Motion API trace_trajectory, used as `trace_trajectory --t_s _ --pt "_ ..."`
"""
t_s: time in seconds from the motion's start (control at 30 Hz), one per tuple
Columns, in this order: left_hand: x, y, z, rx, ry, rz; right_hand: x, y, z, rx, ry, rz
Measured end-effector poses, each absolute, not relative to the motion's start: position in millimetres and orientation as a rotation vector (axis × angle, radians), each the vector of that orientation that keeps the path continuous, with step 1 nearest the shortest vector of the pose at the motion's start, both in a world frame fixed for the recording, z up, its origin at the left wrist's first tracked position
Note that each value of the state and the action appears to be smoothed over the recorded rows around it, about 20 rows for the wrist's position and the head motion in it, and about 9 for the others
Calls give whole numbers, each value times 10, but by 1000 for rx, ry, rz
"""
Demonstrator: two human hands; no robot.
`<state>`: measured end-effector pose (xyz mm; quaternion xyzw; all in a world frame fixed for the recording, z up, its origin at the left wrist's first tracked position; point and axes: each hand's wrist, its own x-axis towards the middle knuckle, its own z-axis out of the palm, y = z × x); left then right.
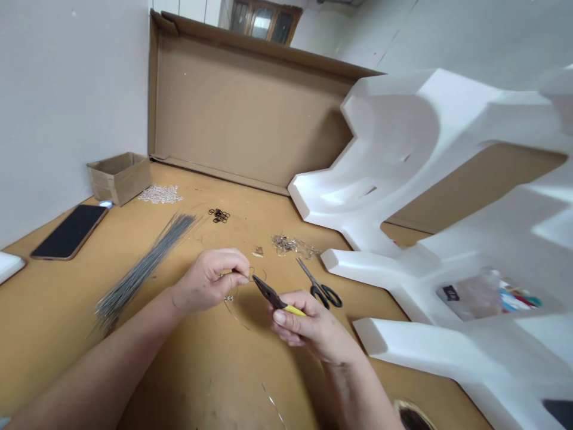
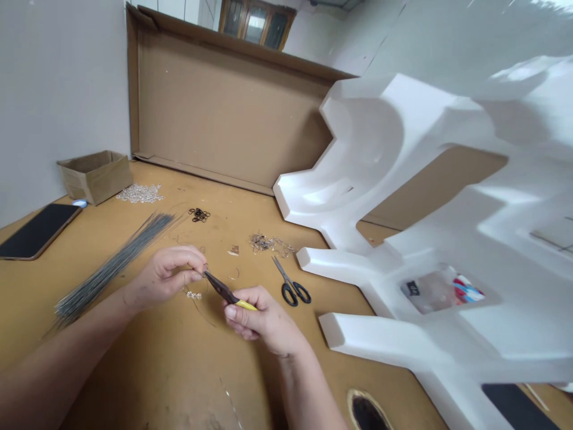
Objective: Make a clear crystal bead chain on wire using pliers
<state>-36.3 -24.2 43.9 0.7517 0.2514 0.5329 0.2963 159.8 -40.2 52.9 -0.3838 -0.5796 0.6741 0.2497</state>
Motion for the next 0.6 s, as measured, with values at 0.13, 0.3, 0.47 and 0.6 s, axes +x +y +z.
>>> trace_trajectory --t_s 0.13,0.3,0.47,0.6 --pt "-348 -225 414 1958 748 1400 1625 -364 501 -1110 -1660 1733" --pt "-318 -192 352 1834 1028 1447 1686 -263 525 -1340 -1890 1368" --pt "-278 -178 306 1752 1157 1525 1652 -181 426 -1912 -2189 515" --pt "-245 -186 273 1827 1179 1562 1614 -172 308 -2033 -2312 262"
